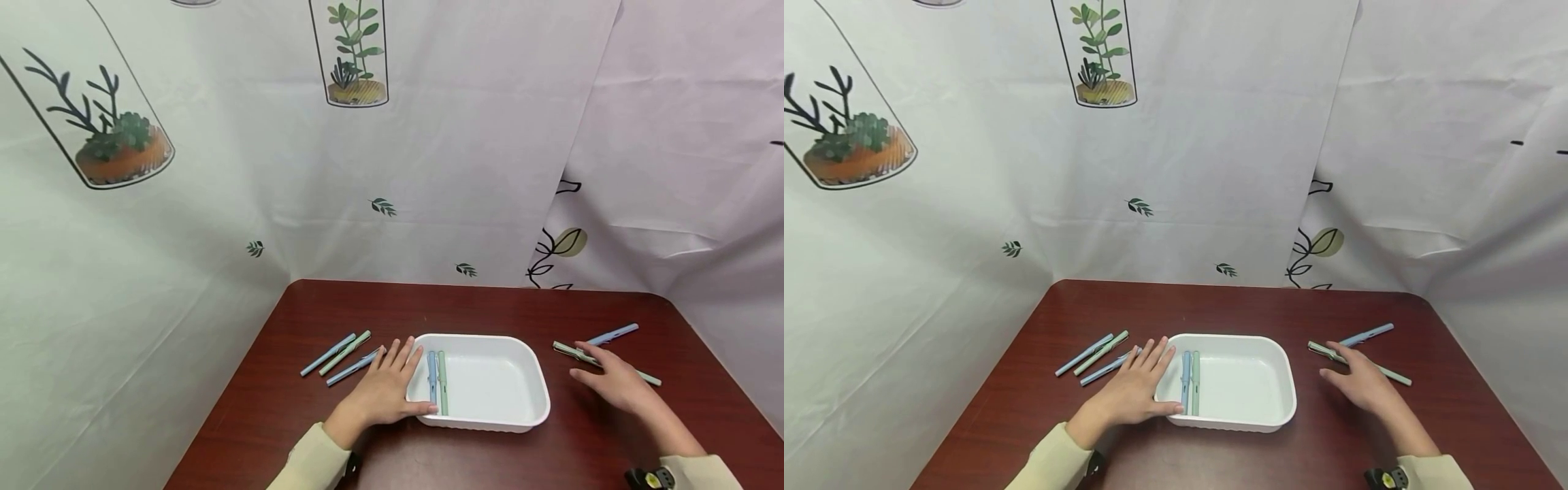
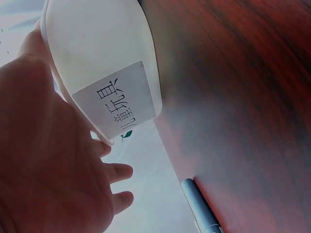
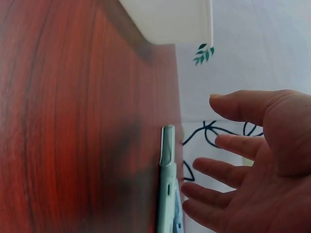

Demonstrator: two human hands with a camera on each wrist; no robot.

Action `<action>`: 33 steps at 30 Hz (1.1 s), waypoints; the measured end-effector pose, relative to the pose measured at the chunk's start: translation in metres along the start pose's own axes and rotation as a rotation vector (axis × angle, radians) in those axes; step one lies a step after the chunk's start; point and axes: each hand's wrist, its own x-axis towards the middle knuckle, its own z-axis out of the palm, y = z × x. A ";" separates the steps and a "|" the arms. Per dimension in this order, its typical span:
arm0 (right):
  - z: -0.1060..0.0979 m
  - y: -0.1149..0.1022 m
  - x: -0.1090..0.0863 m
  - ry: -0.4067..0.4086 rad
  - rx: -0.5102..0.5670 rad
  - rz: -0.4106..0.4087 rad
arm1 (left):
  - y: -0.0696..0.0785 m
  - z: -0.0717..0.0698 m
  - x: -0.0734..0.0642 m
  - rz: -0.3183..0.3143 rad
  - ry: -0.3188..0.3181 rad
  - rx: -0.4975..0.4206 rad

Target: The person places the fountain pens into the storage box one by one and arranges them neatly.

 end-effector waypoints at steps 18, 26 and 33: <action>0.009 0.022 0.007 0.064 -0.140 -0.040 | 0.000 -0.001 -0.001 -0.004 -0.002 -0.009; 0.014 0.028 0.013 0.106 -0.224 -0.097 | 0.001 -0.001 -0.002 -0.001 0.000 -0.005; 0.016 0.030 0.019 0.134 -0.247 -0.120 | 0.002 -0.002 -0.002 0.007 0.012 -0.013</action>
